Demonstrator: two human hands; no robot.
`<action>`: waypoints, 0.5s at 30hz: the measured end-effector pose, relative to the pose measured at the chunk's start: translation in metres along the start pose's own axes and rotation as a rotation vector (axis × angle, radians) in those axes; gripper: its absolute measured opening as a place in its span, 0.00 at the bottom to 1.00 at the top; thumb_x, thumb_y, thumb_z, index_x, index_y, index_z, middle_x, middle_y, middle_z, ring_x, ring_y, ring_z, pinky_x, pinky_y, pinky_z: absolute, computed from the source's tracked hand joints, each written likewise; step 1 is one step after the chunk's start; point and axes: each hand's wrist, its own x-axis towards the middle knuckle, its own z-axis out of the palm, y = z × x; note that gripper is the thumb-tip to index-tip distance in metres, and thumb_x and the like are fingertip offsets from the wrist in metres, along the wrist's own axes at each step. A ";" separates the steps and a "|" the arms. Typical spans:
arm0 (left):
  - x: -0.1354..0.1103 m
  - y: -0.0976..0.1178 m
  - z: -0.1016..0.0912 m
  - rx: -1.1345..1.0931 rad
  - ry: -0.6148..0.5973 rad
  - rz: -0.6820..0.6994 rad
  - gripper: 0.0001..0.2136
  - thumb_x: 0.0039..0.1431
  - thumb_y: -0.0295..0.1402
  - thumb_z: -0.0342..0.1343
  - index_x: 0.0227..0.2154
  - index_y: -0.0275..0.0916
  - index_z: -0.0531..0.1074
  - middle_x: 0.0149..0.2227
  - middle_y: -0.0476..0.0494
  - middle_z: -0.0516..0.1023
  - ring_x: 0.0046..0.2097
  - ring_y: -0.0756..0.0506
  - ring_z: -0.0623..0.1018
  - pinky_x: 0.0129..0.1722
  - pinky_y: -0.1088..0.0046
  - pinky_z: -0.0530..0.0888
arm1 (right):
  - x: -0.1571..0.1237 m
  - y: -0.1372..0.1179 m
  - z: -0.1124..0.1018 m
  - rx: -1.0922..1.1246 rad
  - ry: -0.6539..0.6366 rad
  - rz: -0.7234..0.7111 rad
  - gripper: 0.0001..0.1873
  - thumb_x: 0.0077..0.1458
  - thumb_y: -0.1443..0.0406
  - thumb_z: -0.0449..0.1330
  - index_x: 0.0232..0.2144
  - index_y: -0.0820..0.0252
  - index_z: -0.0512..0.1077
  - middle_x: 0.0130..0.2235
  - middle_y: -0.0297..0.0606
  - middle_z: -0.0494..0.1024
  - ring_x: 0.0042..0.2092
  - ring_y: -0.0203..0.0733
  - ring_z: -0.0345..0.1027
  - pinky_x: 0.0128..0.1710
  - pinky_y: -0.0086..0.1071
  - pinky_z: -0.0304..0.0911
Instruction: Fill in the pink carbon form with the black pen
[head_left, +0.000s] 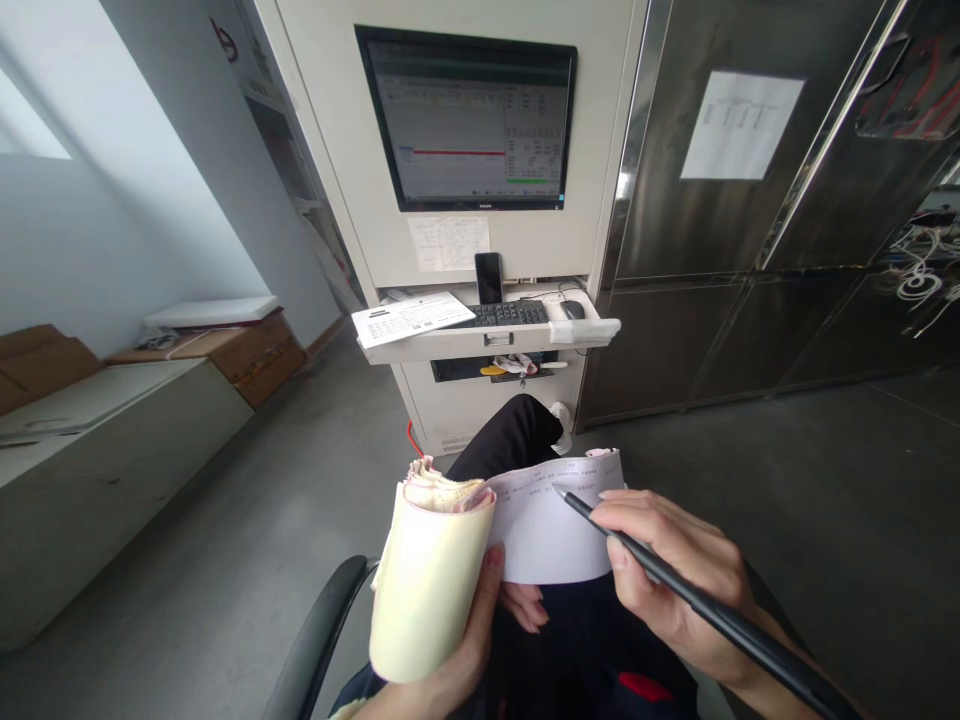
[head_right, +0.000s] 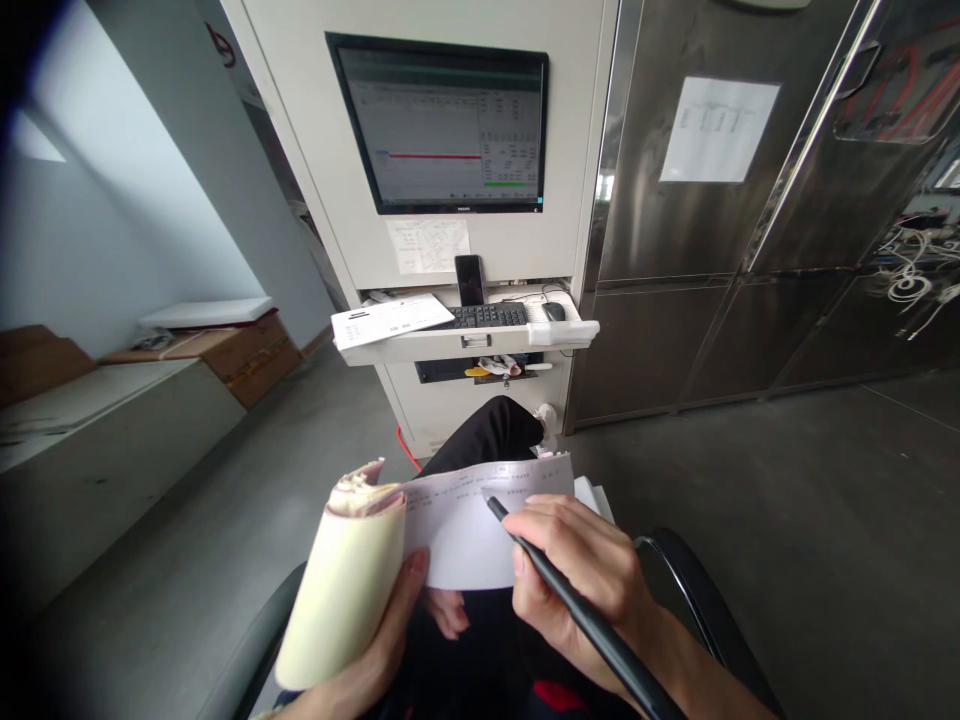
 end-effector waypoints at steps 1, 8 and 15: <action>0.001 -0.002 0.001 -0.006 0.013 0.016 0.29 0.59 0.61 0.47 0.25 0.39 0.78 0.24 0.41 0.78 0.27 0.42 0.77 0.34 0.70 0.75 | 0.000 0.000 0.000 0.007 -0.009 -0.001 0.13 0.56 0.76 0.55 0.42 0.64 0.71 0.35 0.42 0.80 0.41 0.40 0.76 0.48 0.31 0.70; 0.003 -0.011 0.002 -0.029 0.037 0.050 0.30 0.60 0.60 0.46 0.23 0.38 0.77 0.23 0.42 0.78 0.25 0.45 0.76 0.31 0.73 0.75 | 0.002 0.000 -0.001 -0.007 0.013 0.006 0.13 0.56 0.76 0.56 0.43 0.63 0.71 0.35 0.42 0.79 0.40 0.41 0.75 0.44 0.32 0.72; 0.003 -0.006 0.003 -0.162 0.039 0.055 0.27 0.61 0.56 0.50 0.23 0.36 0.77 0.21 0.42 0.77 0.23 0.46 0.76 0.29 0.76 0.76 | -0.008 0.006 -0.005 -0.021 0.057 0.045 0.16 0.56 0.75 0.56 0.46 0.60 0.71 0.38 0.41 0.79 0.40 0.42 0.75 0.41 0.34 0.71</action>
